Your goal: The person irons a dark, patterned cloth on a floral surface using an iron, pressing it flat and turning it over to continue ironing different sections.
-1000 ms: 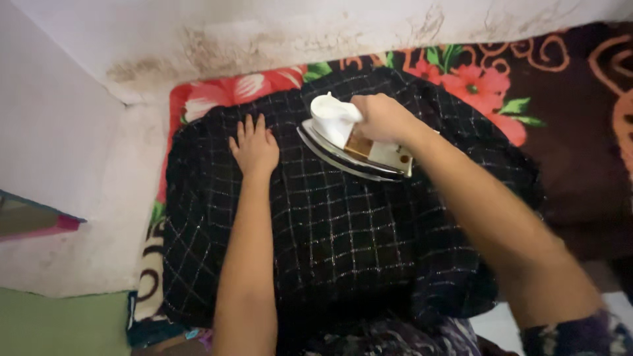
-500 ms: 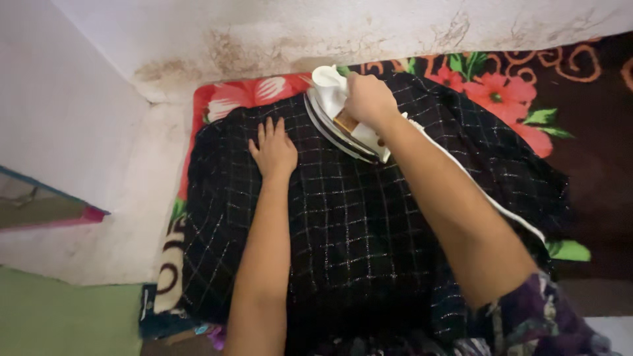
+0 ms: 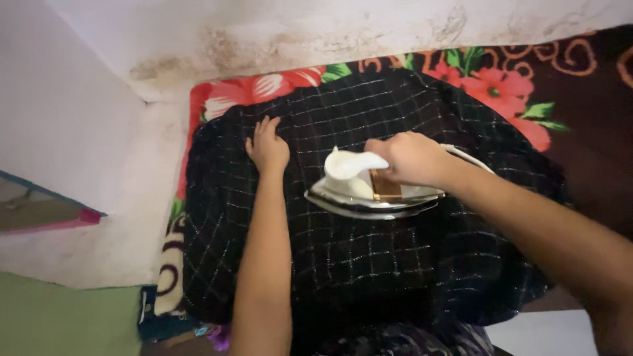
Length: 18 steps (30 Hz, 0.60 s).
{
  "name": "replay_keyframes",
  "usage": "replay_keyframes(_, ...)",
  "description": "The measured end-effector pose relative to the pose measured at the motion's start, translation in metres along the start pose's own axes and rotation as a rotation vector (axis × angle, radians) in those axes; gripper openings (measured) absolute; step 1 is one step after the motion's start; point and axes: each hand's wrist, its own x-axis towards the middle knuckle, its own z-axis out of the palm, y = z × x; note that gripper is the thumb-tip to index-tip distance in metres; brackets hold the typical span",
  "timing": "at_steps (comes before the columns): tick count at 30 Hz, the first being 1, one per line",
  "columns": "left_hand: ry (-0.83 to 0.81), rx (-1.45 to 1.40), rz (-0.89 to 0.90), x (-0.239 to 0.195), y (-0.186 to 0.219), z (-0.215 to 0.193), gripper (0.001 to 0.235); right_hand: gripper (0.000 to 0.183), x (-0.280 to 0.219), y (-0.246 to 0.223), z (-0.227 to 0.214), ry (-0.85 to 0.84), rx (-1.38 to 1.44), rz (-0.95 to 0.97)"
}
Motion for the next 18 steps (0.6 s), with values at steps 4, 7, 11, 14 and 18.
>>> replay_keyframes(4,0.029,-0.058,0.0,0.001,-0.007,0.009,0.045,0.029,0.027,0.004,0.007,0.164,-0.116,0.192)
replay_keyframes(7,0.092,-0.051,-0.041,0.001,-0.011,0.017,0.043,0.028,0.06,0.019,0.012,0.194,-0.117,0.296)
replay_keyframes(11,0.154,-0.055,-0.053,0.001,-0.006,0.012,0.042,0.023,0.119,0.047,0.022,0.337,-0.12,0.332)
replay_keyframes(14,0.101,-0.009,-0.004,-0.005,0.016,-0.01,0.047,0.018,0.161,0.064,0.024,0.414,-0.088,0.419)
replay_keyframes(18,-0.182,0.198,0.074,-0.01,0.038,-0.036,0.062,0.025,0.16,0.07,0.02,0.423,-0.037,0.469)
